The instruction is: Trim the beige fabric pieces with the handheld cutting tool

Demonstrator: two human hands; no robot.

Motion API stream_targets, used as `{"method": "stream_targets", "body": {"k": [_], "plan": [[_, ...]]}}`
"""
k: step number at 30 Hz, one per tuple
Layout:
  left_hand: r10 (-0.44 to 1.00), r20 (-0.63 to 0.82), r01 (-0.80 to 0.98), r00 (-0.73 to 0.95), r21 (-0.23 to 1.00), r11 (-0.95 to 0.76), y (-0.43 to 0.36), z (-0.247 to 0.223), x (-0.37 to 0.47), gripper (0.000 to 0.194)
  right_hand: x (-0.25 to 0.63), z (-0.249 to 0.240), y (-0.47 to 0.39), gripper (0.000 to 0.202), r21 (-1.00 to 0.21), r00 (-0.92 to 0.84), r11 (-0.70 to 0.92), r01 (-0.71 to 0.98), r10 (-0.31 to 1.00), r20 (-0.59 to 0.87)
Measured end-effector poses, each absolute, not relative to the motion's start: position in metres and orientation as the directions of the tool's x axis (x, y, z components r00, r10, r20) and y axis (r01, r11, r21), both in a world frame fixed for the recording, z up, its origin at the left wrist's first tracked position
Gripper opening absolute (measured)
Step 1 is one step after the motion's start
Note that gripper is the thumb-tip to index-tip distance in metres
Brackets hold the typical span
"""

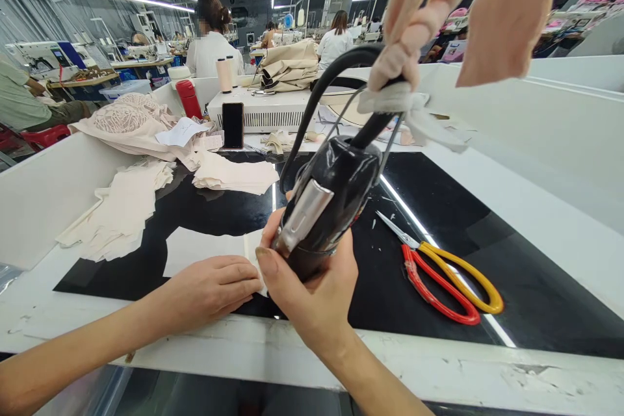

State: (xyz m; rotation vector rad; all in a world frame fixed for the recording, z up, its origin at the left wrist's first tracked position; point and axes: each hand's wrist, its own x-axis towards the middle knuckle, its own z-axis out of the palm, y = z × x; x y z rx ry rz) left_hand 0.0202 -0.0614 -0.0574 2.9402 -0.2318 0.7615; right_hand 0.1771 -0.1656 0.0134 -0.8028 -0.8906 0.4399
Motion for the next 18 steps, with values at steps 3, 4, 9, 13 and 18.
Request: {"method": "stream_targets", "body": {"k": [3,4,9,13,18], "plan": [[-0.121,0.488,-0.165,0.865,0.047,-0.985,-0.0613,-0.0578,0.0201,0.016,0.1773,0.0132,-0.1654,0.044,-0.775,0.570,0.632,0.001,0.636,0.520],[-0.123,0.487,-0.165,0.865,0.044,-0.985,-0.0615,-0.0579,0.0201,0.016,0.1775,0.0131,-0.1654,0.044,-0.775,0.570,0.632,0.008,0.634,0.523],[-0.128,0.487,-0.161,0.864,0.028,-0.986,-0.0627,-0.0594,0.0194,0.017,0.1777,0.0124,-0.1663,0.045,-0.781,0.573,0.624,0.016,0.635,0.518],[-0.121,0.487,-0.156,0.865,0.032,-0.987,-0.0616,-0.0628,0.0166,0.016,0.1757,0.0127,-0.1653,0.050,-0.787,0.585,0.617,-0.011,0.642,0.496],[-0.126,0.489,-0.164,0.863,0.036,-0.986,-0.0597,-0.0640,0.0143,0.015,0.1747,0.0135,-0.1620,0.051,-0.776,0.601,0.631,-0.009,0.624,0.500]]}}
